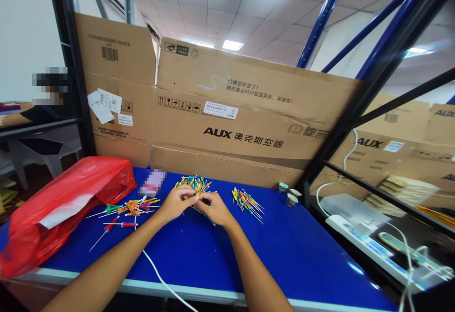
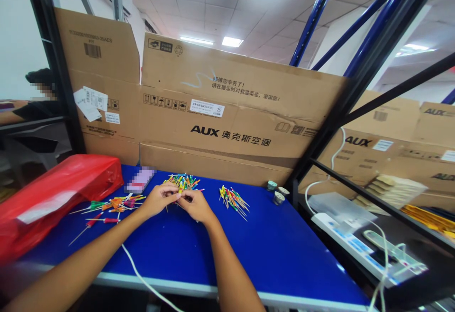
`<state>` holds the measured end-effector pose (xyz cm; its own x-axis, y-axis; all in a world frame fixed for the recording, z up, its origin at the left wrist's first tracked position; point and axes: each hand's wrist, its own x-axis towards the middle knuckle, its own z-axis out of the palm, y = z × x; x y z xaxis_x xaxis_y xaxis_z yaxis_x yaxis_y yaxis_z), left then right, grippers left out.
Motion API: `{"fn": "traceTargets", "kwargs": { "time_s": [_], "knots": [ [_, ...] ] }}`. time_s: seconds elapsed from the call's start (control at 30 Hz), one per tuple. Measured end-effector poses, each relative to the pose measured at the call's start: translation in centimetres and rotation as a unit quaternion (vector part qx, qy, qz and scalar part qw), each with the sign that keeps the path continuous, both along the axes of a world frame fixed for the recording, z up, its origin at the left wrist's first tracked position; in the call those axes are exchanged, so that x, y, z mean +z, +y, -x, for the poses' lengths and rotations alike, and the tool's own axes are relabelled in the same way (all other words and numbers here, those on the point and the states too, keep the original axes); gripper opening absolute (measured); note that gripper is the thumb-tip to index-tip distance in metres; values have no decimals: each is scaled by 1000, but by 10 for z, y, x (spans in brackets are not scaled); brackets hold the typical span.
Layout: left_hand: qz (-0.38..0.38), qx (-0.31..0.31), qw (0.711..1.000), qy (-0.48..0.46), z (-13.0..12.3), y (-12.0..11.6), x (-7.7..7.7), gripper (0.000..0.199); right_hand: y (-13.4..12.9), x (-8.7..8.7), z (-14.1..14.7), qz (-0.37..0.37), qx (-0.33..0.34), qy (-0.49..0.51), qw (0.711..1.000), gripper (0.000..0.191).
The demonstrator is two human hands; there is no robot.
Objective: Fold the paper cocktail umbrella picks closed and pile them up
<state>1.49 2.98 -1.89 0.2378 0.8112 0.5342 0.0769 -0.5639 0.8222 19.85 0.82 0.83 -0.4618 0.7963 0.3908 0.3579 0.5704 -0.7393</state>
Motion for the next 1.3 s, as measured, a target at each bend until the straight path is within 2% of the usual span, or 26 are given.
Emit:
{"fn": "traceTargets", "kwargs": {
  "time_s": [0.13, 0.23, 0.33, 0.47, 0.83, 1.07, 1.3],
  "knots": [
    [70, 5, 997, -21, 0, 2, -6, 40, 1, 2, -5, -13, -7, -1, 1000, 29],
    [107, 10, 994, -32, 0, 2, -6, 46, 5, 2, -9, -28, -56, 24, 998, 28],
    [105, -14, 994, -5, 0, -2, -1, 49, 7, 2, -11, -40, -102, 53, 993, 29],
    [83, -59, 994, 30, -1, -8, 7, 49, 7, 1, -9, -41, -91, 48, 994, 30],
    [124, -18, 992, 11, -2, -7, 1, 41, 8, 0, -9, -45, -98, 45, 993, 28],
    [110, -1, 994, -11, 0, -4, 2, 30, 10, -4, -10, -44, -101, 52, 993, 26],
    [125, -15, 992, 16, 0, -7, 4, 40, 13, -7, -8, -34, -98, 69, 992, 31]
  ]
}}
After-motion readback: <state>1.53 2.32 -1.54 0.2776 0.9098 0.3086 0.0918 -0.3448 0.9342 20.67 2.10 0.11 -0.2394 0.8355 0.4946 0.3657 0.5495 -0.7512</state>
